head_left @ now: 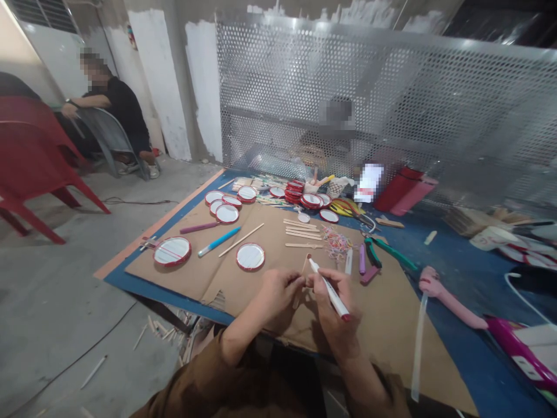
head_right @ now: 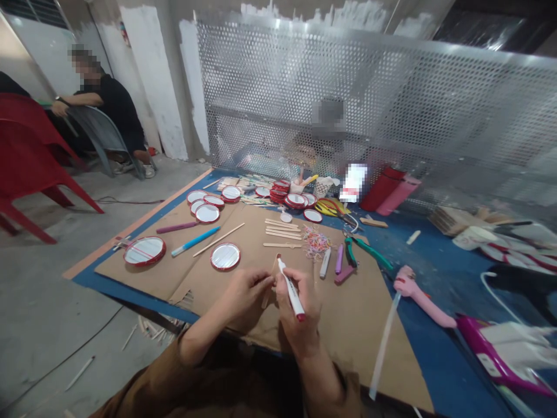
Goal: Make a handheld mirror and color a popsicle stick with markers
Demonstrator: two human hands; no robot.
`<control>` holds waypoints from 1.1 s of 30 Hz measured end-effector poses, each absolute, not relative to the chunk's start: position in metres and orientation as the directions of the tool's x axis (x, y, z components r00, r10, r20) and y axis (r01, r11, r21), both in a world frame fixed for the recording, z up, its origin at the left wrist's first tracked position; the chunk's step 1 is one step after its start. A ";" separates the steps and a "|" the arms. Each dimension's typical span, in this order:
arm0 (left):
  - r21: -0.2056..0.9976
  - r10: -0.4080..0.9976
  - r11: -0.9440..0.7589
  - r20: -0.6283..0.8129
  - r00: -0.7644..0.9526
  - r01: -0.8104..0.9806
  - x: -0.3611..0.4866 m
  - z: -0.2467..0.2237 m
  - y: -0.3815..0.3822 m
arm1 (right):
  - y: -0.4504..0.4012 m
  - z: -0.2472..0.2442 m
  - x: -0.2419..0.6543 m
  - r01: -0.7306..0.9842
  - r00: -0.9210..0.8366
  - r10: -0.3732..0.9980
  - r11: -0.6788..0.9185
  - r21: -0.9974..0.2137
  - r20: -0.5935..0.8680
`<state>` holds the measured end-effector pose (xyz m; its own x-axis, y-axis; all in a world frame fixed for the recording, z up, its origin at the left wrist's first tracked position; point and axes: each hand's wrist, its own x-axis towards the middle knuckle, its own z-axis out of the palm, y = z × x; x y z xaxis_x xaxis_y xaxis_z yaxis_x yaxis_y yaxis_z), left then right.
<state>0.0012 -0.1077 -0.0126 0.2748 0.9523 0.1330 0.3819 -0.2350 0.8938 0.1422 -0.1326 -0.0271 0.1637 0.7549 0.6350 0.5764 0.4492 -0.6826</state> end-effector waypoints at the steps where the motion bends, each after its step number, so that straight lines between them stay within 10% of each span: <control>1: 0.894 0.952 -0.238 0.136 0.275 0.379 0.001 -0.013 -0.108 | -0.133 -0.026 0.142 0.582 0.157 0.751 0.454 -0.675 0.641; 33: 0.876 0.954 -0.244 0.141 0.263 0.415 0.001 -0.016 -0.108 | -0.135 -0.026 0.141 0.533 0.207 0.782 0.415 -0.738 0.588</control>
